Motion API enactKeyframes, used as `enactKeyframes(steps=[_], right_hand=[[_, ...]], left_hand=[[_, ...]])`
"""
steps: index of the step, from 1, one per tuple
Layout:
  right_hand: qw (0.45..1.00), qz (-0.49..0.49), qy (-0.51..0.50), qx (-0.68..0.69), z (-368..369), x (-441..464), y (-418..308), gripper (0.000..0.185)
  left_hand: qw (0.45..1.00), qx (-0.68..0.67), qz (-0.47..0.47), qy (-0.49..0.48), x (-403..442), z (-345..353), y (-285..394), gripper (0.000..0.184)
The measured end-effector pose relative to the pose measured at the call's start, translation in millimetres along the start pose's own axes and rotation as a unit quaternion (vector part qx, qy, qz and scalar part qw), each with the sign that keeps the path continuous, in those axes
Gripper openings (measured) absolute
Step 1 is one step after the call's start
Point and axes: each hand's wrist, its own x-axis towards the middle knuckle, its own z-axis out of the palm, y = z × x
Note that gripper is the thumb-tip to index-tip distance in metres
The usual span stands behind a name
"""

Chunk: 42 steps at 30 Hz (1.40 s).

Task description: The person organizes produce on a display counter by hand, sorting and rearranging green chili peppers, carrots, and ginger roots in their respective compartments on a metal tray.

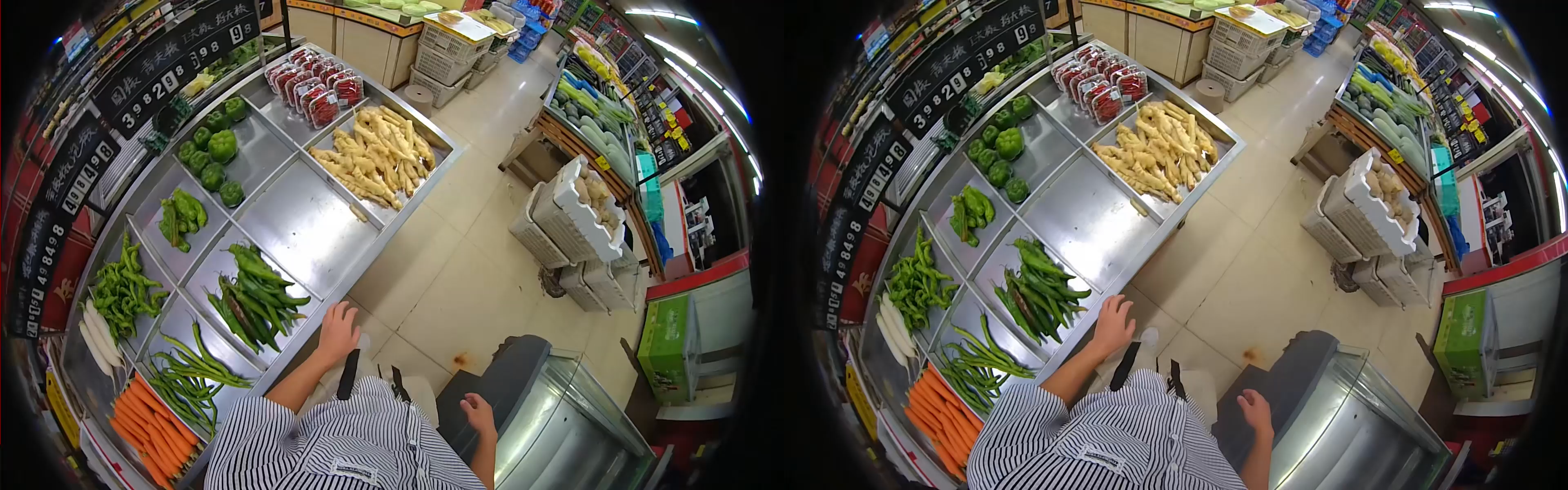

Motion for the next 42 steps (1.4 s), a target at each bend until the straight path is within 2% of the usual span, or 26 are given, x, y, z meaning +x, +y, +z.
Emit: enactKeyframes(steps=[10, 13, 17, 21, 25, 29, 32, 34, 35, 40, 42], right_hand=[[0.997, -0.002, -0.068, -0.039, -49.0, 154.0, -36.7, 0.04], [0.996, -0.048, -0.066, -0.027, -76.2, 217.6, -39.5, 0.04], [0.987, -0.103, -0.09, -0.088, -113.6, 317.5, -37.9, 0.04], [0.974, -0.162, -0.094, -0.125, -170.6, 403.0, -104.2, 0.04], [0.969, -0.214, -0.1, -0.075, -197.9, 481.7, -177.1, 0.039], [0.961, -0.244, -0.126, -0.034, -198.4, 518.9, -269.7, 0.038], [0.947, -0.266, -0.178, -0.029, -170.6, 537.6, -311.8, 0.037], [0.931, -0.295, -0.198, -0.087, -150.6, 542.6, -331.4, 0.034], [0.919, -0.313, -0.207, -0.117, -142.1, 546.5, -341.3, 0.033], [0.909, -0.332, -0.234, -0.091, -115.8, 582.4, -384.5, 0.032], [0.913, -0.321, -0.241, -0.077, -107.1, 603.8, -410.3, 0.031]], left_hand=[[0.985, 0.076, -0.144, -0.059, 62.1, 32.1, -3.3, 0.051], [0.977, 0.102, -0.182, -0.042, 74.3, 37.2, 5.0, 0.051], [0.964, 0.127, -0.23, -0.033, 84.1, 35.4, 14.8, 0.054], [0.953, 0.085, -0.288, -0.044, 89.4, 41.2, 31.4, 0.062], [0.928, 0.093, -0.359, -0.044, 85.5, 67.0, 47.0, 0.074], [0.911, 0.042, -0.409, -0.025, 90.2, 77.6, 55.9, 0.082], [0.906, 0.025, -0.423, 0.005, 88.5, 92.2, 49.6, 0.083], [0.899, 0.027, -0.438, 0.001, 90.4, 97.4, 48.3, 0.084], [0.894, 0.028, -0.448, -0.011, 90.5, 99.8, 47.3, 0.083], [0.868, 0.07, -0.483, -0.093, 97.4, 121.9, 44.0, 0.08], [0.861, 0.046, -0.499, -0.083, 101.4, 122.3, 44.0, 0.078]])
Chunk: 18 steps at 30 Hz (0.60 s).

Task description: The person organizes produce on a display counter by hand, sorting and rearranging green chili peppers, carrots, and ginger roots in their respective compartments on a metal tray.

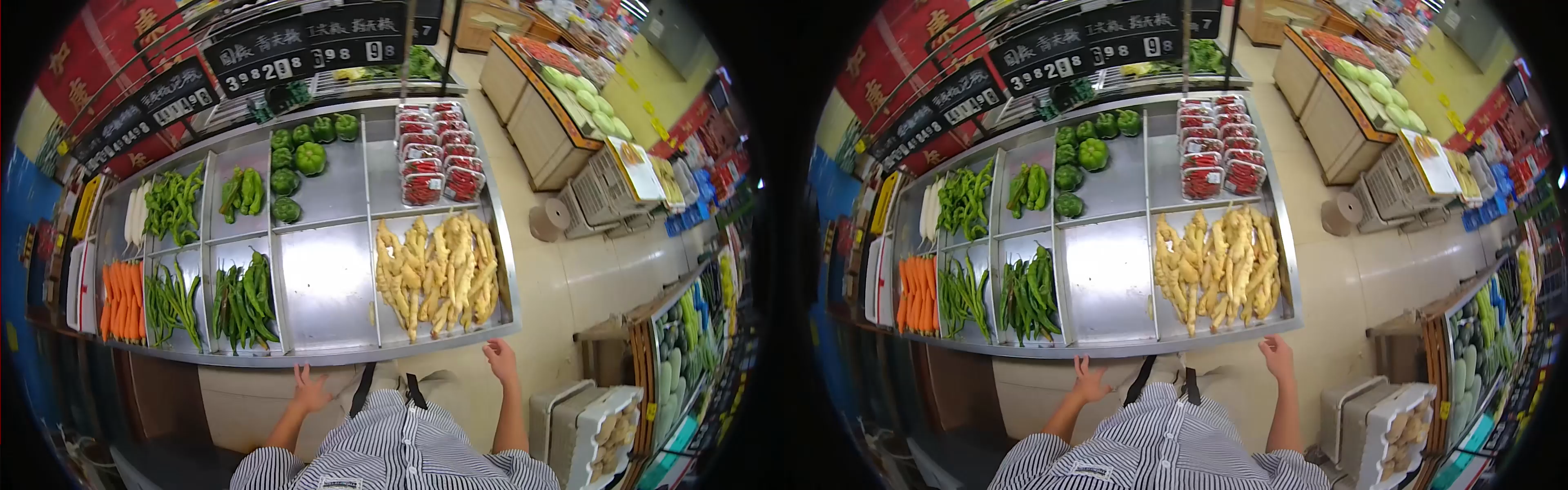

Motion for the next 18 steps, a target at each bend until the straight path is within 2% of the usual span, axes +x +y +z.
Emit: enactKeyframes(steps=[3, 6, 9, 10, 13, 14, 16, 18], right_hand=[[0.998, 0.024, -0.026, 0.046, 0.8, 46.0, -22.0, 0.031], [0.998, -0.021, -0.046, 0.032, 11.5, 101.9, -61.3, 0.034], [0.985, -0.14, -0.002, -0.102, 30.6, 150.0, -104.3, 0.04], [0.978, -0.162, 0.011, -0.132, 38.6, 167.9, -112.1, 0.053], [0.942, -0.206, 0.051, -0.259, 62.8, 204.0, -128.8, 0.066], [0.933, -0.183, 0.037, -0.307, 70.2, 212.4, -132.6, 0.078], [0.933, -0.152, 0.055, -0.323, 72.8, 212.8, -152.3, 0.081], [0.938, -0.13, 0.063, -0.314, 71.6, 207.0, -167.4, 0.087]], left_hand=[[0.998, -0.057, -0.025, -0.021, -5.8, -8.8, 6.7, 0.073], [0.995, -0.073, -0.061, -0.004, -2.3, -10.6, 15.9, 0.068], [0.987, -0.109, -0.112, 0.048, -5.3, -21.7, 34.7, 0.063], [0.981, -0.126, -0.129, 0.068, -9.4, -24.0, 42.2, 0.061], [0.936, -0.263, -0.185, 0.14, -16.6, -2.2, 55.2, 0.055], [0.942, -0.227, -0.197, 0.148, -17.5, 7.5, 62.7, 0.055], [0.95, -0.15, -0.224, 0.16, -28.1, 39.0, 82.0, 0.053], [0.941, -0.184, -0.227, 0.168, -50.3, 54.7, 108.2, 0.052]])
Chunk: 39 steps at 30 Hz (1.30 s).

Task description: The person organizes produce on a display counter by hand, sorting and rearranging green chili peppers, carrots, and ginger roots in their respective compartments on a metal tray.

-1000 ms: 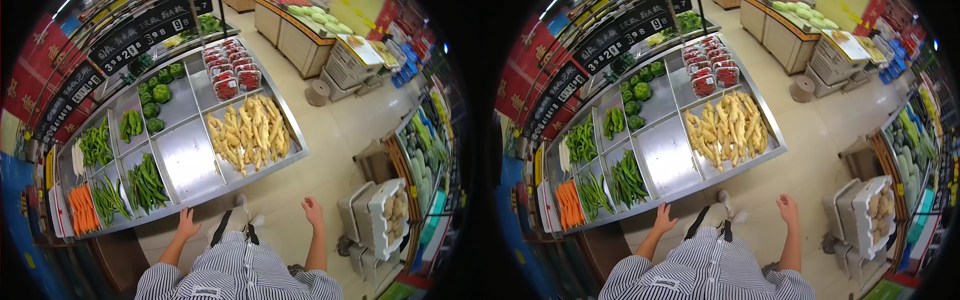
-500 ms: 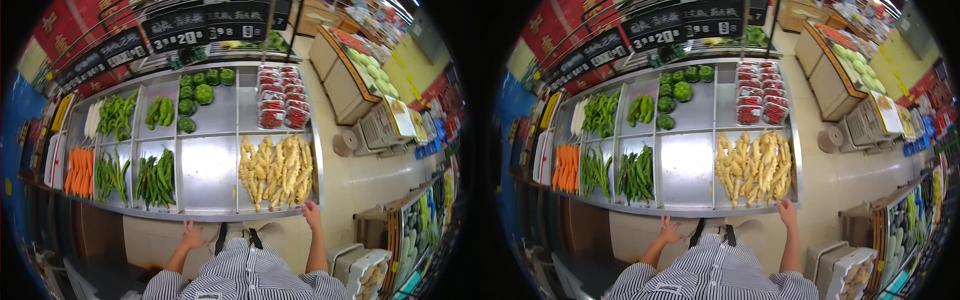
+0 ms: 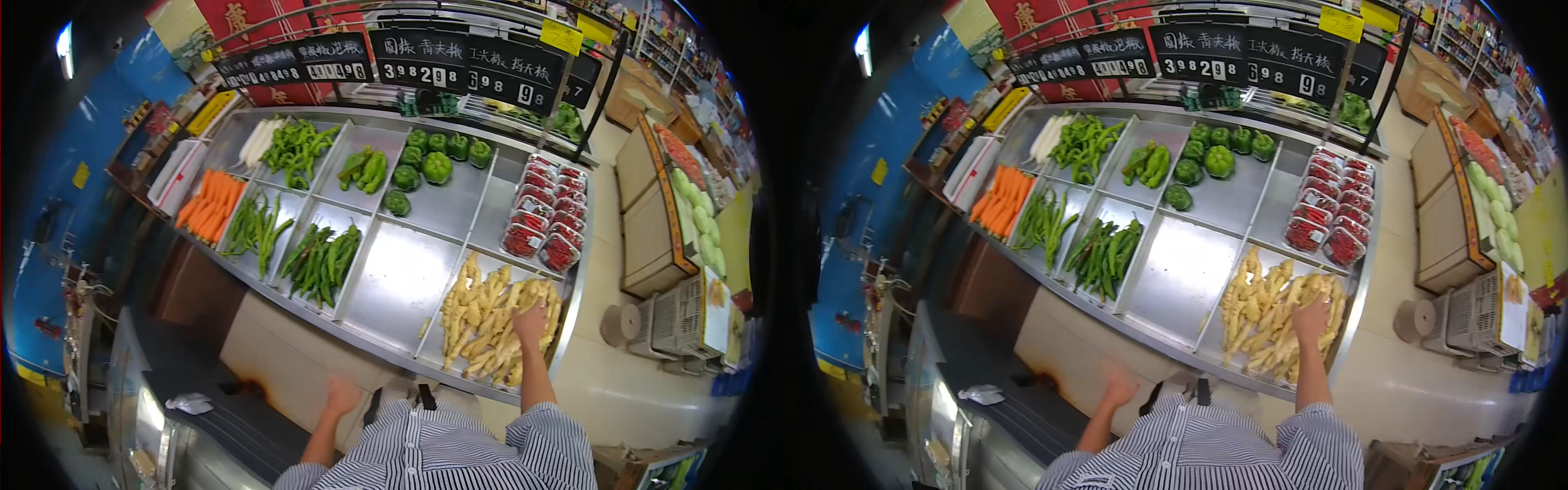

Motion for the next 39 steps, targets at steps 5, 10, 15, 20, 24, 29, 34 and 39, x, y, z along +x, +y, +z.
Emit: enactKeyframes(steps=[5, 10, 15, 20, 24, 29, 34, 39], right_hand=[[0.999, 0.022, -0.038, 0.03, 3.1, 26.7, 14.9, 0.087], [0.995, -0.036, -0.05, 0.084, 26.1, 56.6, 48.6, 0.066], [0.988, -0.034, -0.033, 0.149, -1.0, 45.8, 57.7, 0.069], [0.918, 0.004, 0.001, 0.396, -42.9, 24.2, 86.8, 0.073], [0.835, 0.102, 0.057, 0.538, -74.2, 8.9, 134.6, 0.069], [0.683, 0.173, 0.106, 0.702, -131.5, -36.3, 196.5, 0.051], [0.473, 0.264, 0.128, 0.831, -108.4, -88.4, 287.7, 0.022], [0.297, 0.272, 0.114, 0.908, -77.9, -145.9, 321.8, 0.025]], left_hand=[[0.99, -0.088, -0.101, -0.037, -78.5, 6.8, 36.3, 0.054], [0.978, -0.108, -0.18, -0.016, -111.5, 14.8, 56.7, 0.056], [0.99, -0.074, -0.116, 0.024, -84.0, 3.9, 79.7, 0.055], [0.996, -0.073, 0.026, 0.043, -5.9, -22.4, 125.0, 0.051], [0.98, -0.103, 0.173, 0.0, 82.2, -33.8, 193.4, 0.051], [0.961, -0.23, 0.07, -0.136, 184.6, -11.7, 287.5, 0.07], [0.989, -0.07, -0.037, -0.122, 212.6, -7.7, 389.6, 0.102], [0.993, 0.037, -0.048, -0.104, 221.9, 28.5, 400.2, 0.099]])
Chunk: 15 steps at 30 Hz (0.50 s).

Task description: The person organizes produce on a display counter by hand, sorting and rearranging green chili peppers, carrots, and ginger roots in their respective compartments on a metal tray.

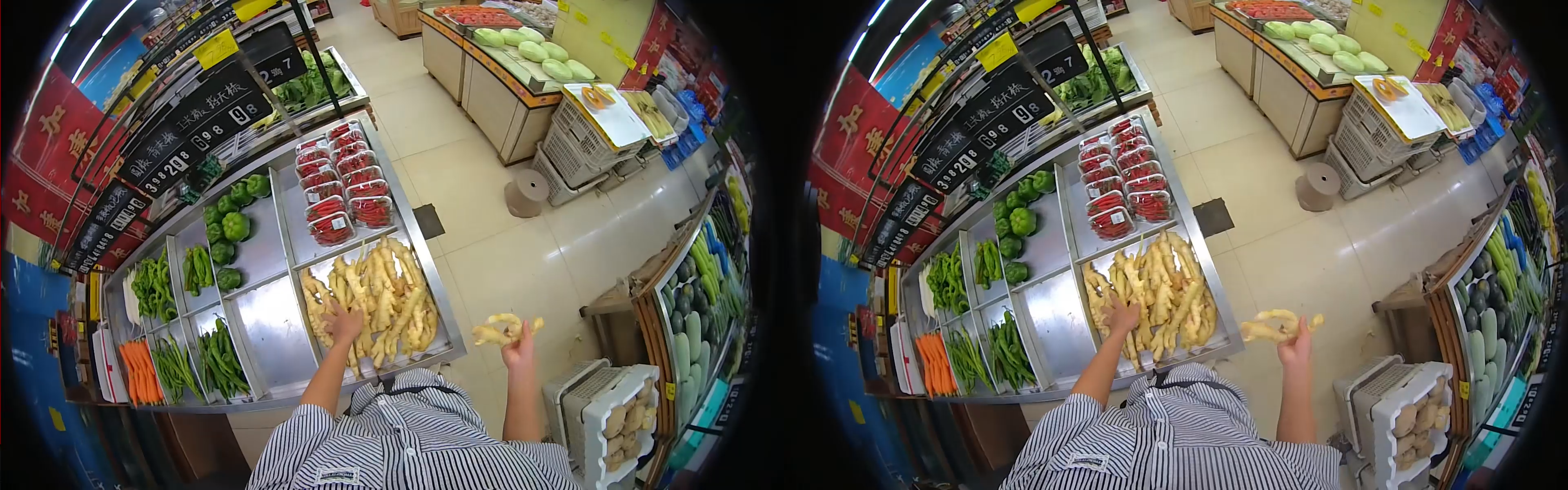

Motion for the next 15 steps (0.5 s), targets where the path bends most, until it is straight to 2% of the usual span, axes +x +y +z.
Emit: enactKeyframes(steps=[3, 5, 8, 9, 12, 15], right_hand=[[1.0, 0.0, -0.007, 0.013, -11.6, 6.0, 17.9, 0.032], [0.998, 0.052, -0.022, -0.005, 2.5, 13.3, 28.2, 0.035], [0.989, 0.119, -0.05, -0.066, 46.4, 27.5, 48.5, 0.037], [0.984, 0.141, -0.063, -0.092, 67.9, 31.1, 58.4, 0.038], [0.962, 0.175, -0.077, -0.193, 136.0, 31.2, 98.6, 0.037], [0.93, 0.254, -0.131, -0.233, 171.0, 41.3, 152.6, 0.038]], left_hand=[[0.999, -0.001, 0.046, 0.014, -12.3, -5.4, -11.4, 0.093], [0.996, -0.021, 0.079, 0.025, -16.9, -6.2, -29.0, 0.086], [0.972, -0.094, 0.196, 0.089, -40.1, -0.6, -63.8, 0.076], [0.97, -0.107, 0.188, 0.111, -56.0, -2.4, -68.5, 0.068], [0.961, -0.166, 0.196, 0.107, -82.1, 2.0, -110.2, 0.06], [0.949, -0.287, 0.121, 0.054, -111.8, -4.5, -146.5, 0.047]])
